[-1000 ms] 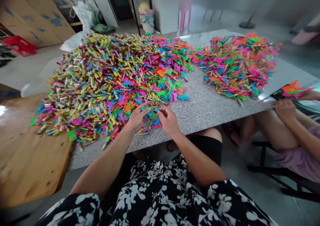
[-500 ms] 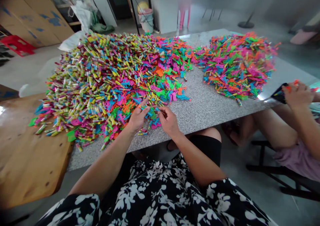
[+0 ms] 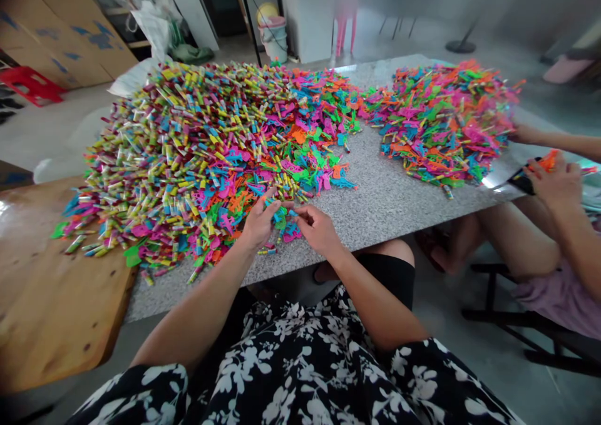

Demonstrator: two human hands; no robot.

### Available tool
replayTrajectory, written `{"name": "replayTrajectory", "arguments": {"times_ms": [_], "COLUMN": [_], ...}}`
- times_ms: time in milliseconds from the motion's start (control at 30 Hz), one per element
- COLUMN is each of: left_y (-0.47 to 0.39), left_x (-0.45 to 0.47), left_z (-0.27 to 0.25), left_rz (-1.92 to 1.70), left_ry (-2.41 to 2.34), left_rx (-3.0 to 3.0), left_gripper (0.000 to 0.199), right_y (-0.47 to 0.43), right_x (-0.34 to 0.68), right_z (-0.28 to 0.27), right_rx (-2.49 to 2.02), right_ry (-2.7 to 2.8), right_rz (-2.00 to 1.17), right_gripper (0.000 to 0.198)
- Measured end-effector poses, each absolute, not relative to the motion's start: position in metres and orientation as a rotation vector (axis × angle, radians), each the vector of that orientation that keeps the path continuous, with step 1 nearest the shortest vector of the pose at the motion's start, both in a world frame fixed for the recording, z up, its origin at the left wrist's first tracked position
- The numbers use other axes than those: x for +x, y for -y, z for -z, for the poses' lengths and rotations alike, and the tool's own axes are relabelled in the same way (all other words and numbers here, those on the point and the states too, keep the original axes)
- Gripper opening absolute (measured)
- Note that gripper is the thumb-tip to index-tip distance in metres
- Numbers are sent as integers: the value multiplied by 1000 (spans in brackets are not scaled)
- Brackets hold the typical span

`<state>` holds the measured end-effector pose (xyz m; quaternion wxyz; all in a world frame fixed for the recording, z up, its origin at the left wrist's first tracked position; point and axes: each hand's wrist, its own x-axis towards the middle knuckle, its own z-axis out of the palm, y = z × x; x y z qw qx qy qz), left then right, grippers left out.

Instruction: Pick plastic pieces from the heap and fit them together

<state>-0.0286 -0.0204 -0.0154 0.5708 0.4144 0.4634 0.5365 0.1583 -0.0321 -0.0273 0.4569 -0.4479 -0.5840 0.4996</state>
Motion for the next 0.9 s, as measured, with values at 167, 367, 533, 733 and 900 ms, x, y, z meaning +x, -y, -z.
{"name": "replayTrajectory", "arguments": {"times_ms": [167,367,533,733,900], "left_y": [26,23,13,31,35], "left_x": [-12,0,-18,-23,-12], "left_z": [21,27,25,18,10], "left_rz": [-1239,-1136,-880,-181,47], "left_ry": [-1070,-1175,-1536,-1860,-1835], "left_rx": [790,799,1396,2119,2265], "left_gripper": [90,89,60,45,36], "right_y": [47,49,-15,-56,-4], "right_x": [158,181,267,303,218], "right_z": [24,31,25,15,42], "right_rx": [-1100,-1241,-1504,-1389,-1473], "right_ry": [1340,1517,1099,789,1730], "right_rz": [-1416,-1307,-1012,-883,-1012], "right_gripper": [32,22,27,39,21]}}
